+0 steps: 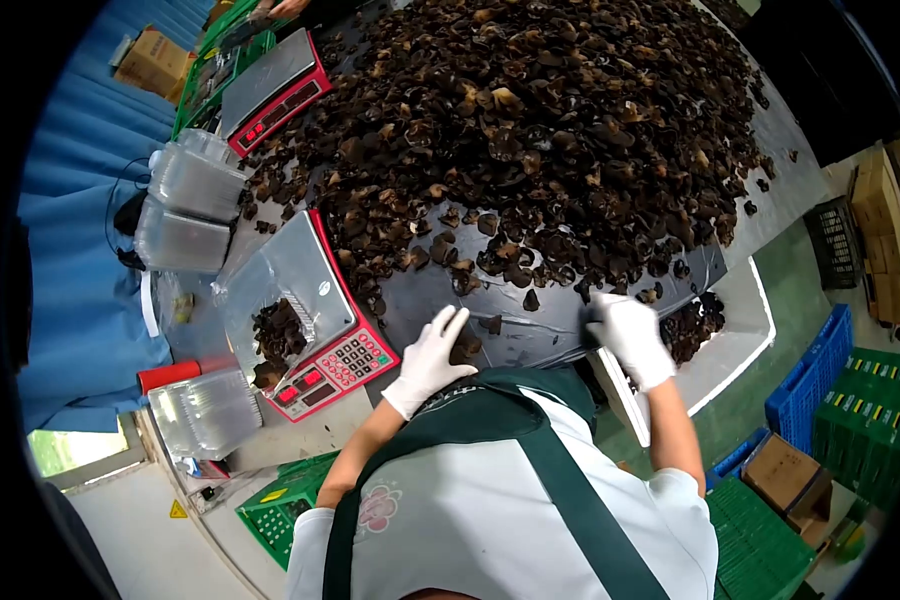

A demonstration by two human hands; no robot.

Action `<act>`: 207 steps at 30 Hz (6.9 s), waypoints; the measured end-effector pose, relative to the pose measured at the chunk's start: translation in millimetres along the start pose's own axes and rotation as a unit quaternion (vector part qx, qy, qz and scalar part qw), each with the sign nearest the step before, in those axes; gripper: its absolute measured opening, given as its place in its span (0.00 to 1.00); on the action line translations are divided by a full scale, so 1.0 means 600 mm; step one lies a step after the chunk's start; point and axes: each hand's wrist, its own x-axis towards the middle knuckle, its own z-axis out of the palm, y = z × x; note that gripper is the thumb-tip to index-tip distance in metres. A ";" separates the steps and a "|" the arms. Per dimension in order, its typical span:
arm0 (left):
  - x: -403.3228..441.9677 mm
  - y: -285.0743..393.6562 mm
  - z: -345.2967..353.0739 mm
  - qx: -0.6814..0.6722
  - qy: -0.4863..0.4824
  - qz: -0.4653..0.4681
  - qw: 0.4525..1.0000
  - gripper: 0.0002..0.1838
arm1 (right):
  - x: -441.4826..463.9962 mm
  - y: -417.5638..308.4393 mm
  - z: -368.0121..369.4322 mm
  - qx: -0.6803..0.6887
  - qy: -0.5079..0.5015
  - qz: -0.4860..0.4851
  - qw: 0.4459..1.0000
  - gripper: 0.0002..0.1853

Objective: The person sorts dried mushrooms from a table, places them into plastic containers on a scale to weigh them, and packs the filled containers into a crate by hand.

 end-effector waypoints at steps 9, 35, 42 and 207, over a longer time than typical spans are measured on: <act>0.050 -0.073 0.063 -0.132 0.164 0.125 0.970 0.12 | 0.082 -0.182 0.163 0.059 0.122 -0.196 0.971 0.25; 0.138 -0.057 0.019 -0.046 0.201 -0.014 0.978 0.21 | 0.243 -0.191 0.091 0.069 0.129 -0.101 0.984 0.22; 0.121 -0.075 0.026 -0.537 0.237 -0.148 0.796 0.15 | 0.245 -0.178 0.107 0.256 0.220 -0.153 0.929 0.12; 0.035 -0.051 0.034 -0.845 -0.010 -0.142 0.515 0.13 | 0.019 0.093 -0.075 -0.004 0.131 0.077 0.988 0.19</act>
